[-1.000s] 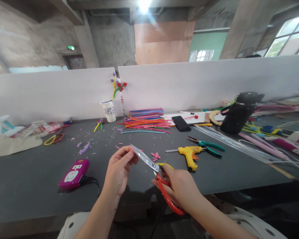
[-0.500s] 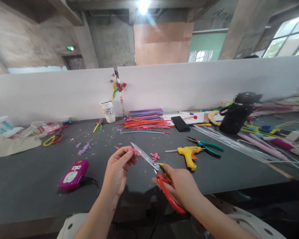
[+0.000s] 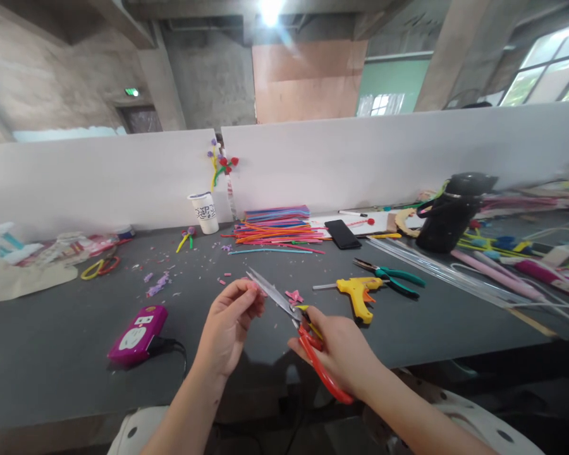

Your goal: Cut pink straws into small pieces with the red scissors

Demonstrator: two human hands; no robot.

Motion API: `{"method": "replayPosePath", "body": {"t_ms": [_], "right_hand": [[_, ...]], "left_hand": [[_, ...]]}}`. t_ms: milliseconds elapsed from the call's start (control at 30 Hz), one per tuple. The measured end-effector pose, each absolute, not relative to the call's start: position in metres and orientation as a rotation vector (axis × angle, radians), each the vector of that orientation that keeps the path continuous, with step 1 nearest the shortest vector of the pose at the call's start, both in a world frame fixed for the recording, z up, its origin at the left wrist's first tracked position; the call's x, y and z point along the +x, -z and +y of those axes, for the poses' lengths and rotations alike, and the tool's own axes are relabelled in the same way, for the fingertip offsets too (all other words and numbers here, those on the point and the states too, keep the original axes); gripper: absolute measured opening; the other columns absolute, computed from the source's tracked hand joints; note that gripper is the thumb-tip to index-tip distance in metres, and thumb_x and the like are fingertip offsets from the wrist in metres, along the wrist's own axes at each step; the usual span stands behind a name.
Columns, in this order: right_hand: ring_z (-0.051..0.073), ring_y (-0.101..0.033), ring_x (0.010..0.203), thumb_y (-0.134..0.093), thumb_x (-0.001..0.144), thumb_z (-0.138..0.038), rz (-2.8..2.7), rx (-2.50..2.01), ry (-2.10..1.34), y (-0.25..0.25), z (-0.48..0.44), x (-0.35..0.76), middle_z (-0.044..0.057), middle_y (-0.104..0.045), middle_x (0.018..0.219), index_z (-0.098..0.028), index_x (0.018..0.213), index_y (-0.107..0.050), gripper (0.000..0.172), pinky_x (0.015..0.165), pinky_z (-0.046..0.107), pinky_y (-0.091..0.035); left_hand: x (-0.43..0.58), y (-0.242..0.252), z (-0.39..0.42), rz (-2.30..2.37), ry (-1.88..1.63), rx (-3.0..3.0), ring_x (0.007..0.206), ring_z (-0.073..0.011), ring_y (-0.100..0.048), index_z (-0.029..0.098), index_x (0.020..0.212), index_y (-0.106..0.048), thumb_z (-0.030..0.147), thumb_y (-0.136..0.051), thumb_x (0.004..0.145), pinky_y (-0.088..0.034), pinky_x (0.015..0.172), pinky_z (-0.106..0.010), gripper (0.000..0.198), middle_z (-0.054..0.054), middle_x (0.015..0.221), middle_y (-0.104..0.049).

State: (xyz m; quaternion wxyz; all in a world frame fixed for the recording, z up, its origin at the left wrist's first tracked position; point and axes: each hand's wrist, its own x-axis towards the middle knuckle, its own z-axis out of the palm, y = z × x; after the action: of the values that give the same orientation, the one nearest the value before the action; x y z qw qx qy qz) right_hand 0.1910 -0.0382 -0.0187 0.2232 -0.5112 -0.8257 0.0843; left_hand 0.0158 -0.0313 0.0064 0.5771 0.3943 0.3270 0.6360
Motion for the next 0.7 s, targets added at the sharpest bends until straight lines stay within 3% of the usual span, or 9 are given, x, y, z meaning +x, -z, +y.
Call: {"method": "replayPosePath", "body": {"t_ms": [700], "right_hand": [[0.015, -0.055, 0.05, -0.042, 0.077, -0.041, -2.299, -1.402, -0.117, 0.0272, -0.0413, 0.1857, -0.001, -0.058, 0.056, -0.02, 0.07, -0.042, 0.022, 0.046, 0.023, -0.022]], "left_hand": [[0.0155, -0.0091, -0.0308, 0.662, -1.533, 0.873, 0.056, -0.0056, -0.05, 0.015, 0.07, -0.057, 0.016, -0.055, 0.072, -0.04, 0.056, -0.017, 0.003, 0.002, 0.065, -0.055]]}}
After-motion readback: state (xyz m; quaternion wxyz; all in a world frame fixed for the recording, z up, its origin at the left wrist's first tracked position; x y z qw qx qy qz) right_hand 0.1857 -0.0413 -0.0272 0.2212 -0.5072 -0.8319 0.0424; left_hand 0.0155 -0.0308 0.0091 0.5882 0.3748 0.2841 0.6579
